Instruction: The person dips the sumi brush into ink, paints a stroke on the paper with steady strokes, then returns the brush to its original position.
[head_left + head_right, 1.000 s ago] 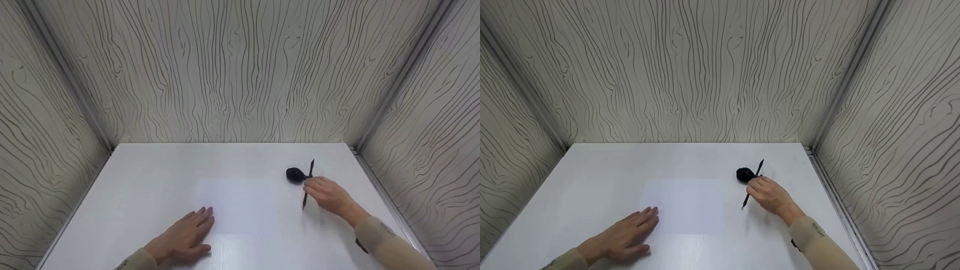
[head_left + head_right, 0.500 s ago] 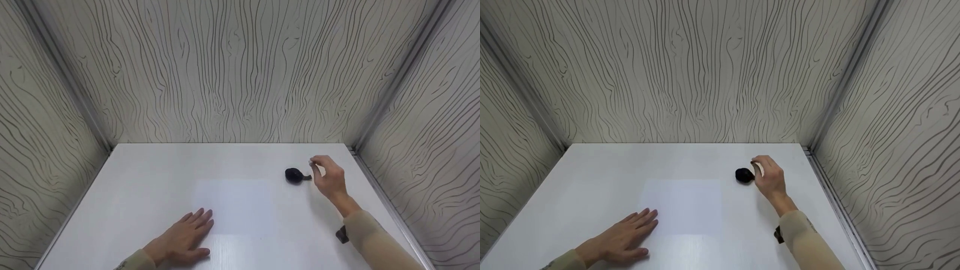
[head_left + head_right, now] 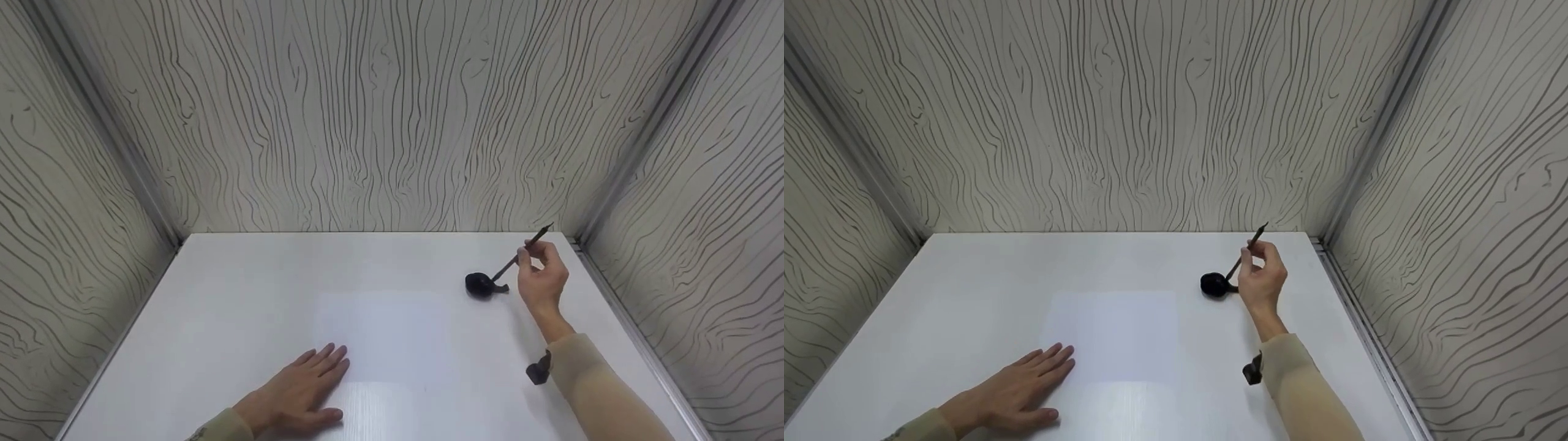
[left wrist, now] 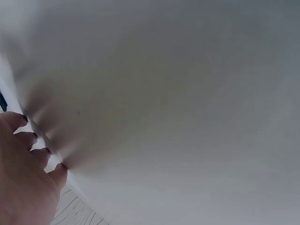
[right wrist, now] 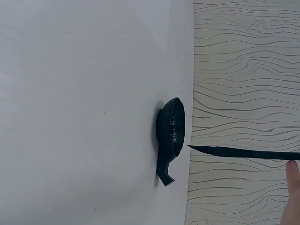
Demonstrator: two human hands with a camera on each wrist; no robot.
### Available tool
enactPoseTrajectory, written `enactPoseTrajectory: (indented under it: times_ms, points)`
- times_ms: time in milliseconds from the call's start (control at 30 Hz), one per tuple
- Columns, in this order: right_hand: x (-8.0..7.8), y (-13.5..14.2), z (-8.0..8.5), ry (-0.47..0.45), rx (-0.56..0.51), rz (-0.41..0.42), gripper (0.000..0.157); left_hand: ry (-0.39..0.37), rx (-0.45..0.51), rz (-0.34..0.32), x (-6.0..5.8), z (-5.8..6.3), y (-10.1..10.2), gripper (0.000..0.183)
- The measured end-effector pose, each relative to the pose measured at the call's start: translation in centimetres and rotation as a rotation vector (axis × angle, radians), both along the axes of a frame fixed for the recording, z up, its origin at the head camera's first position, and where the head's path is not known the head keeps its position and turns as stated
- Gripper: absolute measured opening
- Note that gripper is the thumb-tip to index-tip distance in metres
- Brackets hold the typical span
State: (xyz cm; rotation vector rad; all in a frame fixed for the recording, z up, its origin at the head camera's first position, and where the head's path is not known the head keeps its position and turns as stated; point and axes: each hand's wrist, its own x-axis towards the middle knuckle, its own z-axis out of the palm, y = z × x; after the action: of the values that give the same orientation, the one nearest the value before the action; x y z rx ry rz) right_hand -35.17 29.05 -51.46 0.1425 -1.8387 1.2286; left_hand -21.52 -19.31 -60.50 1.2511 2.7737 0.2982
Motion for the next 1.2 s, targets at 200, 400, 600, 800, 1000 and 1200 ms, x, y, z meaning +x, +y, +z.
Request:
enactPoseTrajectory:
  times_ms: [200,400,600,800,1000,1200]
  points:
    - [0.8,-1.3,1.4,-0.076,-0.122,0.023,0.018,-0.022,-0.006,0.007,-0.1,0.0,0.3,0.089]
    - [-0.8,-1.0,-0.4,-0.148,-0.231,-0.012,0.02,-0.022,-0.008,0.002,0.0,0.0,0.3,0.091]
    - [-2.5,-0.2,-3.0,-0.209,-0.324,-0.01,0.02,0.005,0.017,-0.018,0.1,-0.4,0.1,0.091]
    - [-2.6,-0.1,-3.9,-0.246,-0.327,-0.022,0.018,-0.015,0.011,-0.001,0.2,-0.4,0.1,0.091]
    - [-2.2,-0.2,-3.8,-0.276,-0.301,-0.031,0.018,-0.057,0.012,0.02,0.3,-0.1,0.2,0.091]
    - [-2.6,0.4,-4.7,-0.282,-0.266,-0.04,0.013,-0.012,0.005,0.002,0.2,0.0,0.1,0.091]
